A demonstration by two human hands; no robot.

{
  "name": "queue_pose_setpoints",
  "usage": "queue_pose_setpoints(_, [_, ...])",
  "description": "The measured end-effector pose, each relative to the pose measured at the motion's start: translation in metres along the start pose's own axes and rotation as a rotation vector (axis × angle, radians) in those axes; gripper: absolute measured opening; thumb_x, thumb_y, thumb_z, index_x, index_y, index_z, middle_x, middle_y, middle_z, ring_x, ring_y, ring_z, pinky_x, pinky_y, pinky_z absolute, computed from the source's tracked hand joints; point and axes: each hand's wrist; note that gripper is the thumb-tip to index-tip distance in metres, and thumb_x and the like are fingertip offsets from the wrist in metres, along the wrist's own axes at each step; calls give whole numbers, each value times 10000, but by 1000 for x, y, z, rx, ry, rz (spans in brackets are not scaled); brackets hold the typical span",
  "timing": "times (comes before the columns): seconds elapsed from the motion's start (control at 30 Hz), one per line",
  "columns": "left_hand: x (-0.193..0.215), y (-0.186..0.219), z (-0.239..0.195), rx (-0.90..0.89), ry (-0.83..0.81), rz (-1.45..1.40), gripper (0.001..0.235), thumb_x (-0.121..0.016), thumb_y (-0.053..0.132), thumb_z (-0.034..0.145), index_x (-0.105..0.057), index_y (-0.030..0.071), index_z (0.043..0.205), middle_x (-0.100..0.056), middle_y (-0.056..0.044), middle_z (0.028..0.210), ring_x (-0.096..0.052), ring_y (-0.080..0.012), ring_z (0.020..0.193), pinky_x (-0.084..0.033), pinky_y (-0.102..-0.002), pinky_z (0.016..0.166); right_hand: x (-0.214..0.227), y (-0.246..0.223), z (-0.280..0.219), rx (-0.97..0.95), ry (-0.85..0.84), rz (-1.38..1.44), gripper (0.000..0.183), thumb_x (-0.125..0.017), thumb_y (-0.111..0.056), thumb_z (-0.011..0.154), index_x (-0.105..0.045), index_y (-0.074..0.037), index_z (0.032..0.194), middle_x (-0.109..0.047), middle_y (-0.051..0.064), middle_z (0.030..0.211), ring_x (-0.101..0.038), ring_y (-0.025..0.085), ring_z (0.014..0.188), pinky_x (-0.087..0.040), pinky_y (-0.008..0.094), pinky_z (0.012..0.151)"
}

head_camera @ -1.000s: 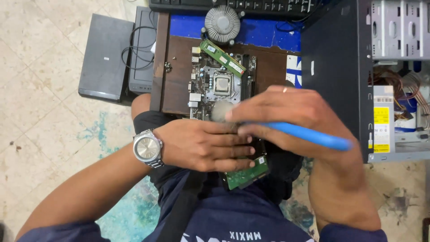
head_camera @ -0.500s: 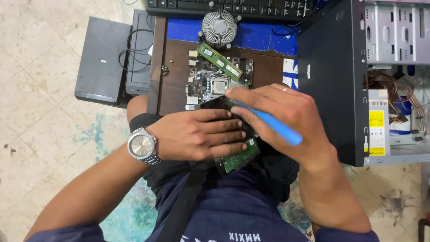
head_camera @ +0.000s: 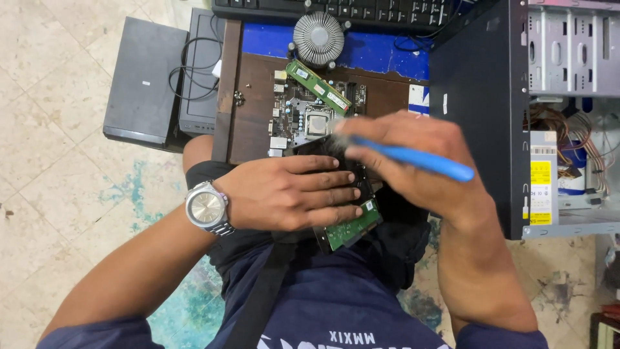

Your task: The person sits on the floor and uses a blue brush to clean dust off a hard drive and a motherboard. They hold the hard drive in one hand and brush it thoroughly, then place it on the table next to the motherboard.

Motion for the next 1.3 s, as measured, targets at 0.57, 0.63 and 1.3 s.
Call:
queue_pose_setpoints(0.57, [6,6,-4,1,33,86,372,-569,163,1116,-523,120,1482,-671,-66,1427,-638,-230,1332,-485,-391,1165,-9,39,-25,-192,781,246,242,-574,-266,1175,-581,-80,1330,-565,125,1323,-626,326,1059,-508,380,840])
queue_pose_setpoints(0.63, [11,6,-4,16,53,121,384,-597,173,1121,-504,122,1490,-671,-61,1432,-664,-222,1316,-520,-386,1148,-5,38,-38,-203,977,371,283,-579,-369,1192,-557,-186,1407,-508,99,1399,-646,344,923,-539,355,602])
queue_pose_setpoints(1.3, [24,24,4,181,286,-164,266,-660,126,1073,-659,152,1338,-709,-41,1331,-705,-213,1246,-543,-406,1123,-4,11,-62,-316,830,201,409,-670,-249,1077,-611,71,1324,-700,243,1150,-697,285,1035,-557,343,986])
Point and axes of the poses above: each hand's wrist, its own z-axis towards the middle knuckle, its own x-axis out of the back of the hand, y = z × x
